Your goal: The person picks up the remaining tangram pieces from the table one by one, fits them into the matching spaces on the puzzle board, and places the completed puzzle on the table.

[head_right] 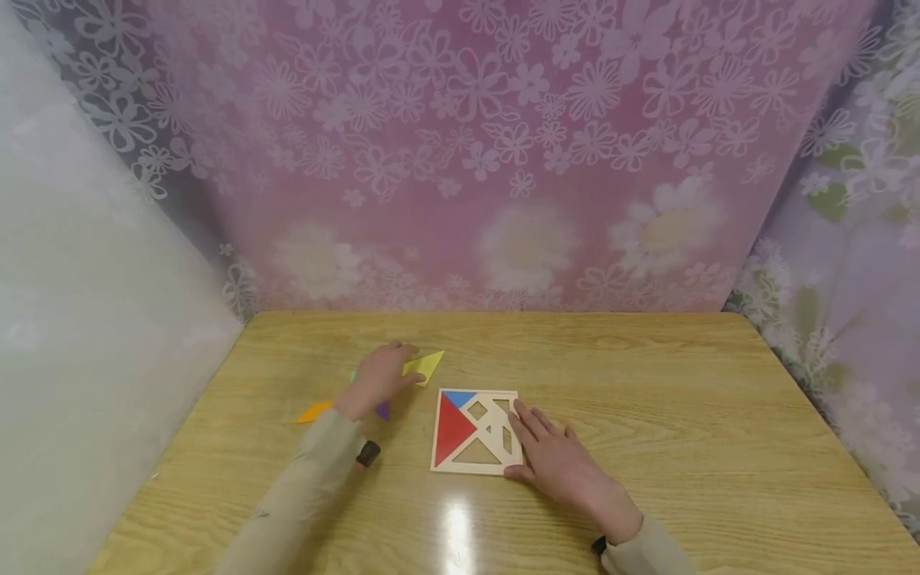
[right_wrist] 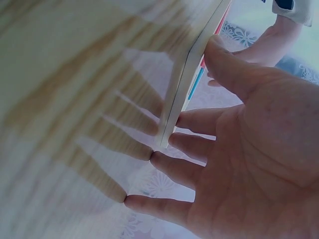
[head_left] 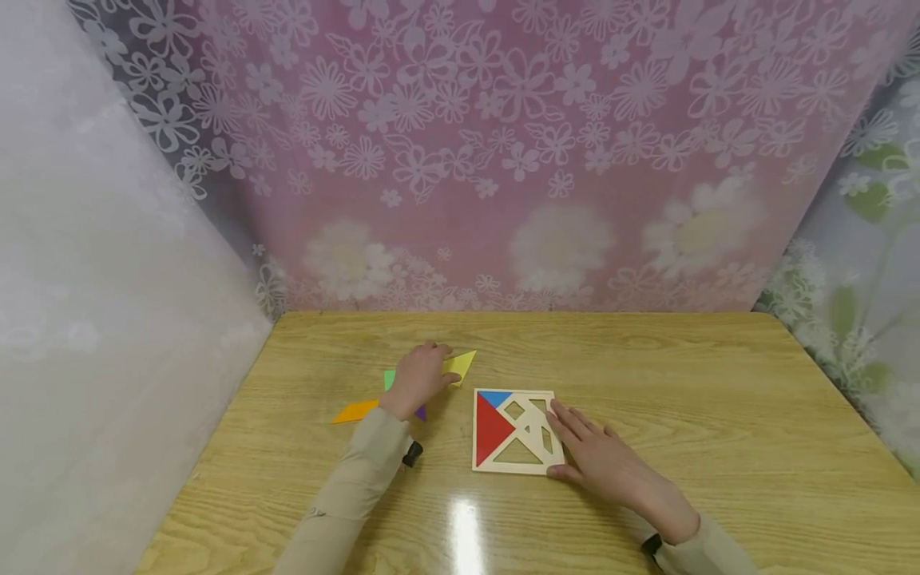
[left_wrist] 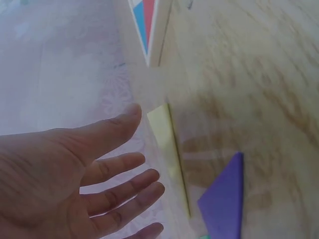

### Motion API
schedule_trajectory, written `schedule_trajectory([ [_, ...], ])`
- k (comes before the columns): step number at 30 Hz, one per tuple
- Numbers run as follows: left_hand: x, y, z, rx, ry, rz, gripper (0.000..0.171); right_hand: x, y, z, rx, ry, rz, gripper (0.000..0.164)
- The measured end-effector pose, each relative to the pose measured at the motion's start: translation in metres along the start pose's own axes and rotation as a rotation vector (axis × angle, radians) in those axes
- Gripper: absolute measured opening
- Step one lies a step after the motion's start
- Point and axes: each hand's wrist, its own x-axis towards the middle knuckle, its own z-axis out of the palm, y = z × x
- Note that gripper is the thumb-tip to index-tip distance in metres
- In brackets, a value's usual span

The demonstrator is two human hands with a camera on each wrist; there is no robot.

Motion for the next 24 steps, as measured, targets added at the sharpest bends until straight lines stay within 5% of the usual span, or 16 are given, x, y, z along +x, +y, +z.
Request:
schedule_trajectory([
  [11, 0.008, -0.004, 0.013, -0.022, -0.037, -0.055, 0.054, 0.000, -0.002, -0.002, -0.008, 0.016, -0.001, 0.076],
  [24, 0.012, -0.006, 0.010, -0.069, -0.103, -0.097, 0.059, -0.001, -0.002, -0.001, -0.026, 0.034, -0.008, 0.075],
])
